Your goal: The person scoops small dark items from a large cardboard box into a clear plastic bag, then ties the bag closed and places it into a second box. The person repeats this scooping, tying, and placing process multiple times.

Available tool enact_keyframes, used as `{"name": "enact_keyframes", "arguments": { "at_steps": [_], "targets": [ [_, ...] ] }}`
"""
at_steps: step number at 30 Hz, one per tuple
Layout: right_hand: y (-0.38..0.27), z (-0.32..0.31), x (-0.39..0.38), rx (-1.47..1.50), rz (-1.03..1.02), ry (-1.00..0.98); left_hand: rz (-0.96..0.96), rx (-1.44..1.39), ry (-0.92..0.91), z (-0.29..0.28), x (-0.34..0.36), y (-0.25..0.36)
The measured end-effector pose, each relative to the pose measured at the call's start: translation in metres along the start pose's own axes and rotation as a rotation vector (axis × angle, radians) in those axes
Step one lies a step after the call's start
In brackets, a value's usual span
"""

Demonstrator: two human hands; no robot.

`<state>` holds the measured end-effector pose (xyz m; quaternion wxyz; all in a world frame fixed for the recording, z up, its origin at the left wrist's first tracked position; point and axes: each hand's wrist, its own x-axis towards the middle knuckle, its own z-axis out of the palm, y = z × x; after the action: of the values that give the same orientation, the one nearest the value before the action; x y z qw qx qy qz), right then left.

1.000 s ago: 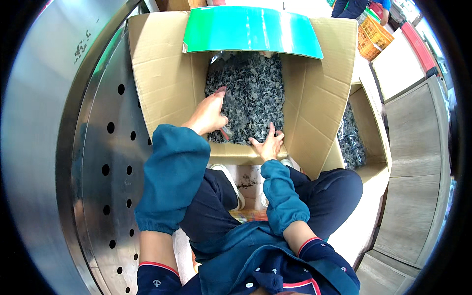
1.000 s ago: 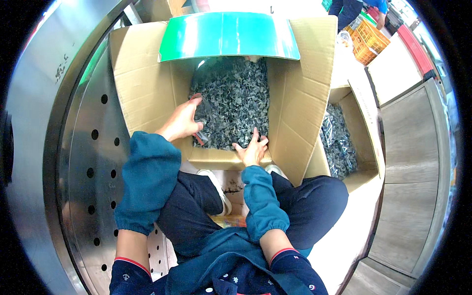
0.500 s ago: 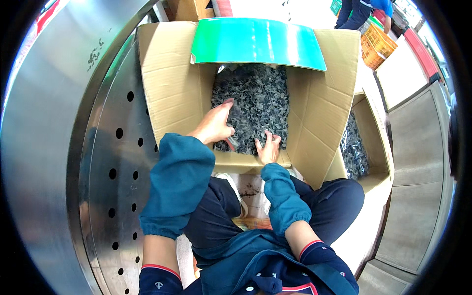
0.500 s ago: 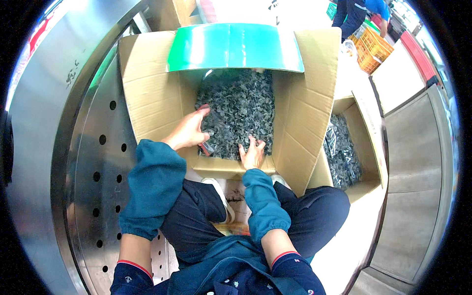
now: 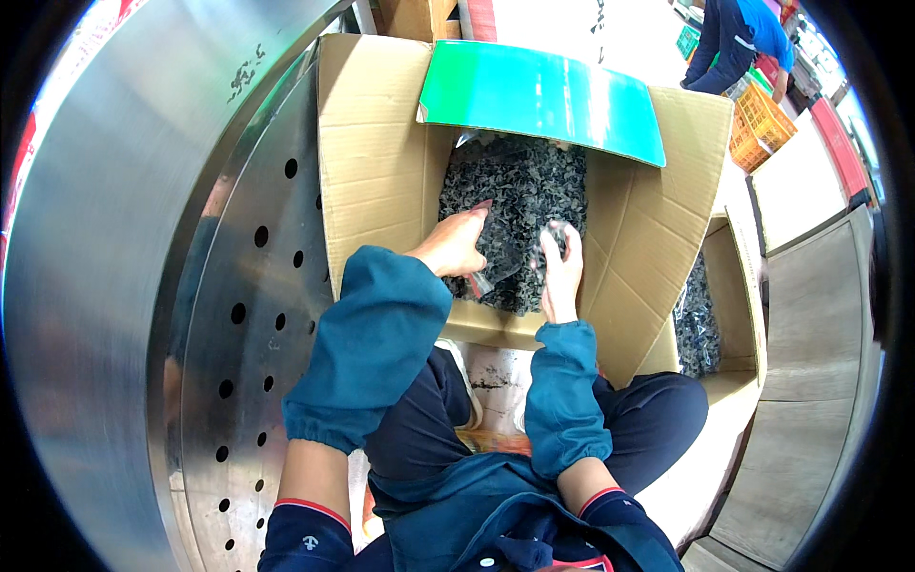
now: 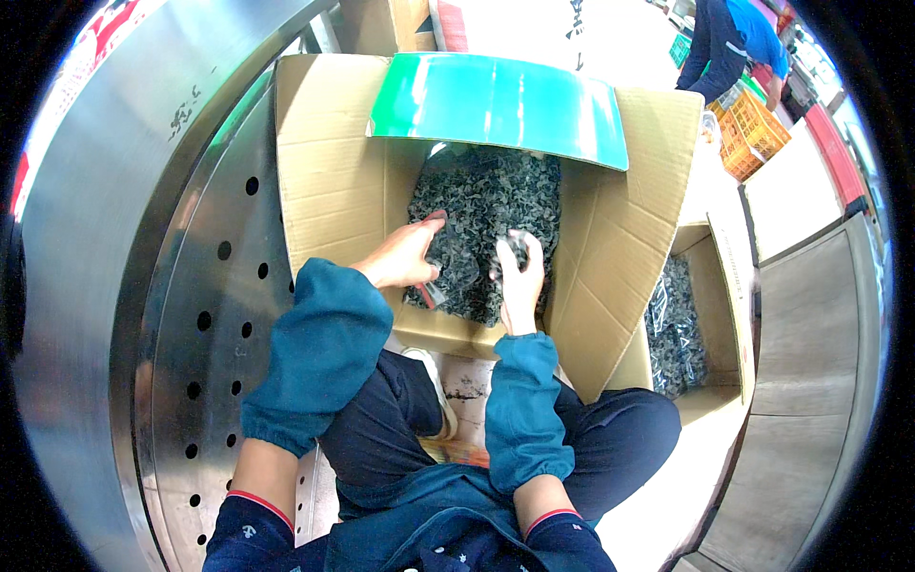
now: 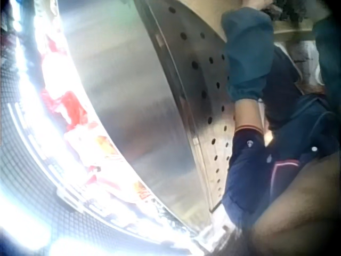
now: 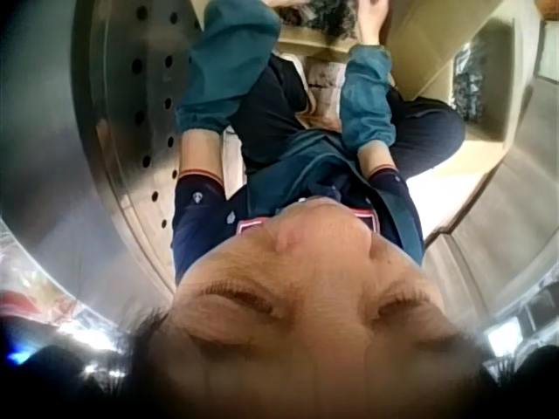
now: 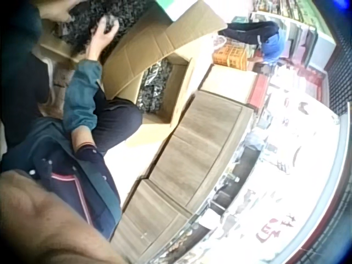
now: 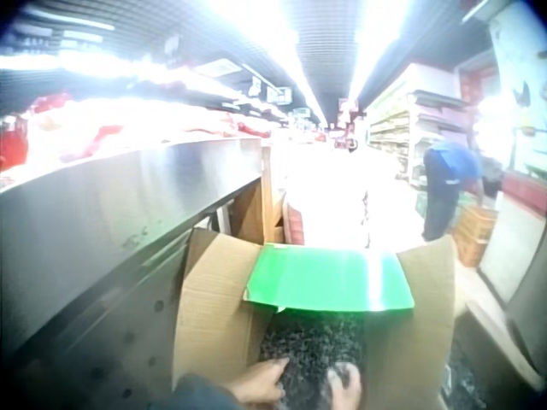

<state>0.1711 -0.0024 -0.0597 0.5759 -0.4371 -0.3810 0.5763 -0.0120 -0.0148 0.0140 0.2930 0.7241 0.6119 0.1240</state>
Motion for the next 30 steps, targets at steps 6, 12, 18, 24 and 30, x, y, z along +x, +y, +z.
{"name": "enact_keyframes", "arguments": {
  "at_steps": [6, 12, 18, 24, 30],
  "targets": [
    [-0.043, 0.046, -0.012, -0.163, -0.108, -0.443, -0.016, -0.185, -0.035, -0.002, 0.002, 0.005],
    [-0.042, 0.039, -0.007, -0.576, -0.428, -0.560, -0.043, -0.301, 0.035, 0.000, -0.003, 0.001],
    [-0.018, 0.000, 0.011, -0.479, -0.327, -0.283, -0.056, -0.126, 0.021, -0.003, -0.002, -0.002],
    [0.066, -0.051, -0.003, -1.230, -0.108, -0.266, -0.002, -0.051, 0.054, -0.002, -0.001, -0.002],
    [0.086, -0.028, -0.032, -1.468, -0.081, -0.156, 0.042, -0.068, 0.105, 0.001, -0.003, -0.008]
  ]
}}
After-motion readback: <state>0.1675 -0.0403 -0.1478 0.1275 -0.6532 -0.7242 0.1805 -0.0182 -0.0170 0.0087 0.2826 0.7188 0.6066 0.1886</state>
